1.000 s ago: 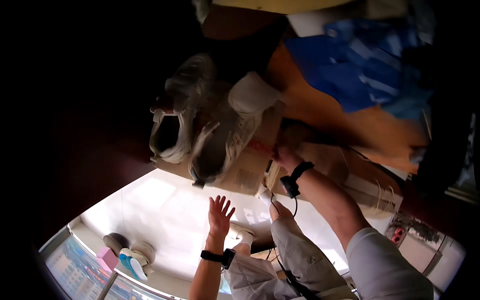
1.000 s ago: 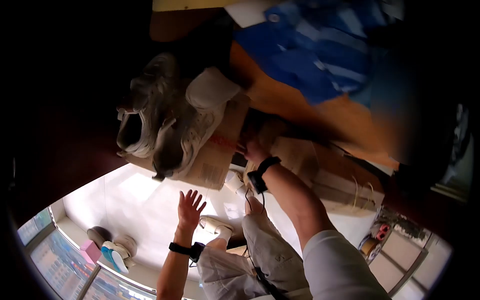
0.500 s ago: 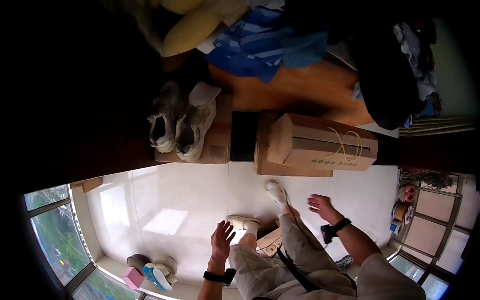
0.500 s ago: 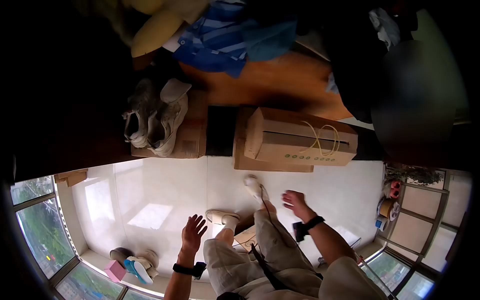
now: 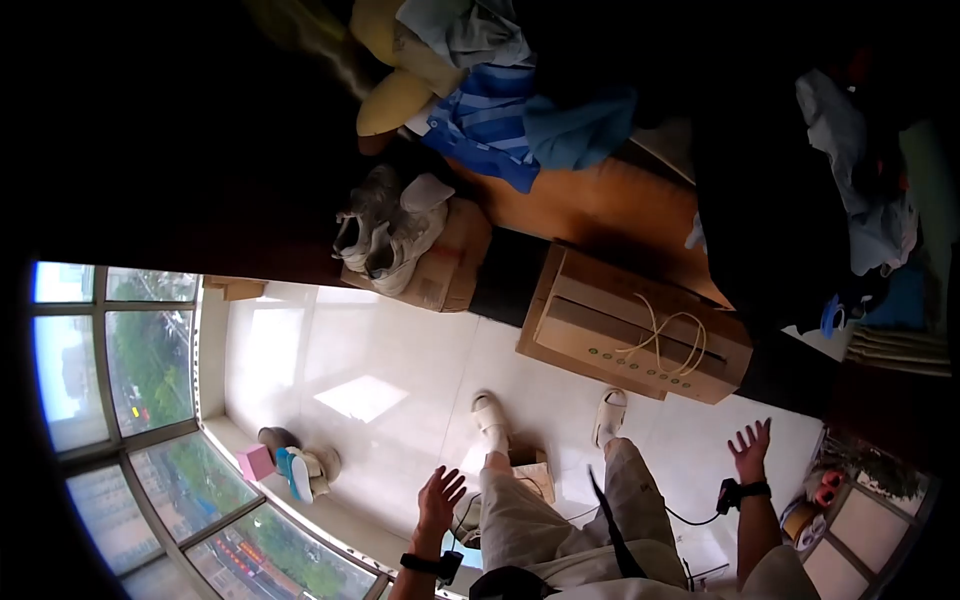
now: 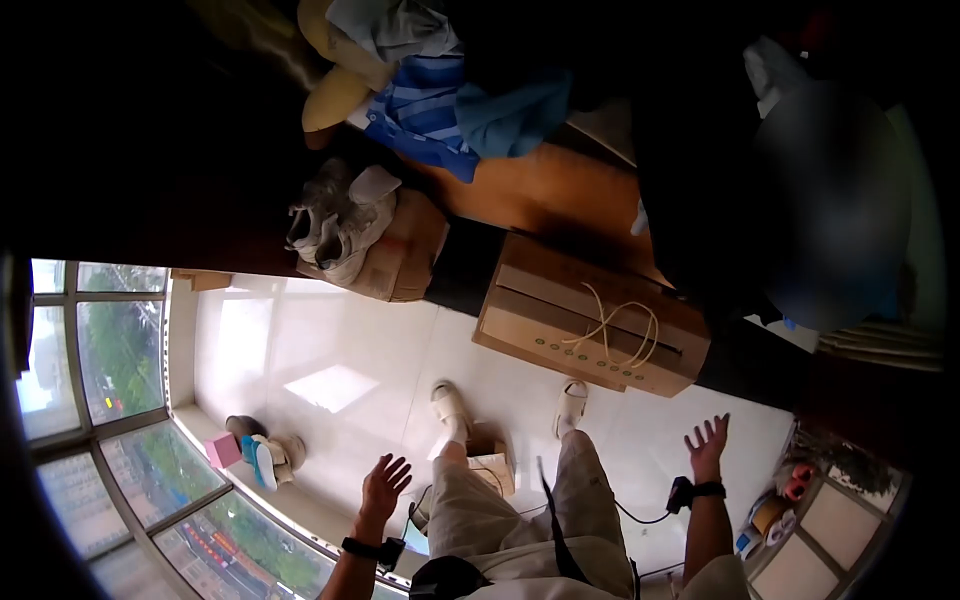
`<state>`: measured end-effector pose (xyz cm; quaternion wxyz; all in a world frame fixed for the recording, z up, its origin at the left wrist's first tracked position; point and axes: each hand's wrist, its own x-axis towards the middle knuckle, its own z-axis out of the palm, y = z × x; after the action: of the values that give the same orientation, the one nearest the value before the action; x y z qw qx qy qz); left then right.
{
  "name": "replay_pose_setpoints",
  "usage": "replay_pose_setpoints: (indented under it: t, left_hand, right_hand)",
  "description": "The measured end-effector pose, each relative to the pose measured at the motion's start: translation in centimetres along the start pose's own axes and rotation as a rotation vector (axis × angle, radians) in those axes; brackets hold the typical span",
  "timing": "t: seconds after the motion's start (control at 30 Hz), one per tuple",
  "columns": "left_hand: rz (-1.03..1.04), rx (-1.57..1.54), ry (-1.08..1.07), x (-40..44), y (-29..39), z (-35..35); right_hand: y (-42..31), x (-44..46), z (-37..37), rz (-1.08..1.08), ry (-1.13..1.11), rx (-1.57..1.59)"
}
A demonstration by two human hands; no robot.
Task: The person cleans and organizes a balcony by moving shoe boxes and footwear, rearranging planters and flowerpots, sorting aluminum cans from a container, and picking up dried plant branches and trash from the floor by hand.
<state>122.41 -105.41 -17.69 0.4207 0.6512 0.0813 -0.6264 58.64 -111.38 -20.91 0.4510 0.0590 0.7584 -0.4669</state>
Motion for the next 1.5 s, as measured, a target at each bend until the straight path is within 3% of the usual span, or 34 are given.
replay_pose_setpoints:
  t: [0.13, 0.33, 0.6, 0.8, 1.0, 1.1, 1.23, 1.5]
  left_hand:
    - [0.0, 0.03, -0.028, -2.8, -0.8, 3.8]
    - [-0.026, -0.035, -0.102, -2.0, 0.3, 5.3]
    - [0.035, -0.078, -0.117, 1.0, 1.4, -0.1]
    - [0.03, -0.068, 0.03, 1.0, 1.9, -2.7]
    - [0.045, -0.18, 0.076, -1.6, -2.2, -8.0]
    - [-0.12, -0.218, 0.176, -2.6, -4.6, -10.1]
    - [-0.197, -0.046, 0.206, -2.7, -4.8, -9.8]
    - [-0.062, -0.036, 0.161, -3.2, -4.9, -6.9]
  right_hand:
    - [-4.2, 0.8, 1.7, -0.015, -0.118, -0.155]
    - [-2.9, -4.7, 1.1, 0.085, 0.011, -0.192]
    - [-2.1, -11.4, 2.5, 0.067, -0.046, -0.258]
    - [-4.1, -12.6, 3.2, -0.003, -0.048, -0.295]
    - [-4.7, -13.0, 7.6, -0.049, -0.139, -0.259]
    - [-4.0, -13.9, 8.9, -0.05, -0.201, -0.255]
    - [-3.5, -15.6, 8.5, -0.01, -0.236, -0.213]
    - [-2.4, -13.6, 7.0, 0.089, -0.275, -0.265]
